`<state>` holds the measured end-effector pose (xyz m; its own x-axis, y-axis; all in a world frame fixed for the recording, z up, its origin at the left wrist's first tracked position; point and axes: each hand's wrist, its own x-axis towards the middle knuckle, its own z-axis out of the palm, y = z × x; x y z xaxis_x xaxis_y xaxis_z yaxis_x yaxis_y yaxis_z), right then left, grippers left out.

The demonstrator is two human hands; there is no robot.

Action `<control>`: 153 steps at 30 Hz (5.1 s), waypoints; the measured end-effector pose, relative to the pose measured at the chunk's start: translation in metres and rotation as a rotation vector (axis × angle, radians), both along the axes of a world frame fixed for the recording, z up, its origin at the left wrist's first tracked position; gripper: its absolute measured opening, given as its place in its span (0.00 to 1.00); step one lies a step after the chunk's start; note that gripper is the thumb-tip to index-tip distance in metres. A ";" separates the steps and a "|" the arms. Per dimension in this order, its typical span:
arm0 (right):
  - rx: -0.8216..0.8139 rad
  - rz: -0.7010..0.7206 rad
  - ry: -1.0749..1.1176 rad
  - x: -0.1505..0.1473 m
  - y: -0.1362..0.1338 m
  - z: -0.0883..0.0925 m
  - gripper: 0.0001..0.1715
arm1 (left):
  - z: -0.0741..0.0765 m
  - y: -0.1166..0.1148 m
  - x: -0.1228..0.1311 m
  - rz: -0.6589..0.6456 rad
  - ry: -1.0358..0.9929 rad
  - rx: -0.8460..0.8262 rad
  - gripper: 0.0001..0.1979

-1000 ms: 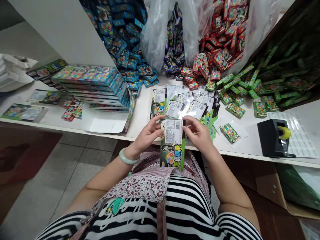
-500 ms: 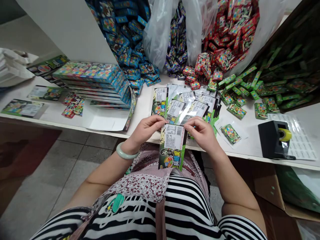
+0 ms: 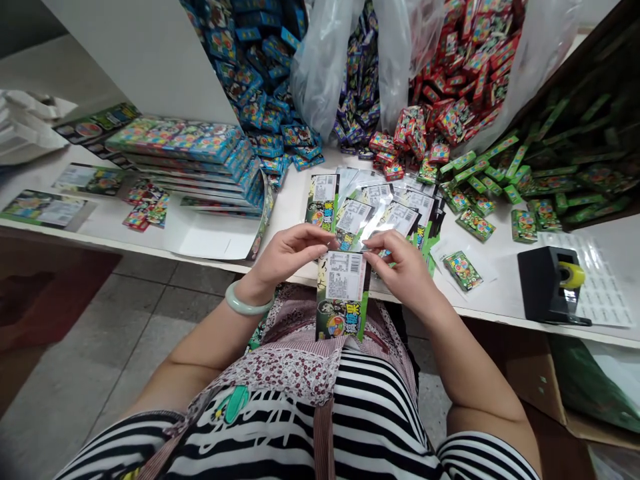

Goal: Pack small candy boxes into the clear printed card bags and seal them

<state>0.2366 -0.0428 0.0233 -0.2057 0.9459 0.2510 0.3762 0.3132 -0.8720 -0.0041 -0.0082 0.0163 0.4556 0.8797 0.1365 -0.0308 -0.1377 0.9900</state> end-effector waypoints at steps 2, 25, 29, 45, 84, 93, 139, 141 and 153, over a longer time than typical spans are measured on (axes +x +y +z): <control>0.060 0.064 -0.063 -0.002 0.000 0.002 0.03 | -0.002 0.001 -0.002 0.010 0.042 0.063 0.04; -0.168 0.140 0.054 -0.009 0.011 0.027 0.12 | 0.011 0.002 0.002 -0.041 -0.025 -0.013 0.12; 0.000 0.084 0.039 -0.007 0.000 0.018 0.04 | 0.004 0.000 -0.003 -0.060 -0.026 -0.022 0.11; 0.060 -0.058 -0.005 -0.015 -0.005 -0.017 0.04 | -0.019 0.003 0.005 -0.012 0.079 0.007 0.09; -0.147 -0.872 -0.502 0.171 -0.079 -0.090 0.26 | -0.051 0.087 0.227 -0.309 0.632 0.282 0.13; -0.186 -0.977 -0.382 0.182 -0.070 -0.101 0.22 | -0.063 0.085 0.259 -0.263 0.536 0.119 0.08; 0.179 -0.717 0.087 0.113 -0.026 -0.029 0.07 | -0.012 0.069 0.151 -0.079 0.075 0.264 0.07; 0.107 -0.653 0.294 0.109 -0.024 -0.031 0.09 | -0.011 0.066 0.151 -0.193 -0.051 0.061 0.08; 0.103 -0.733 0.481 0.092 -0.025 -0.021 0.10 | -0.003 0.050 0.157 -0.059 -0.127 -0.173 0.09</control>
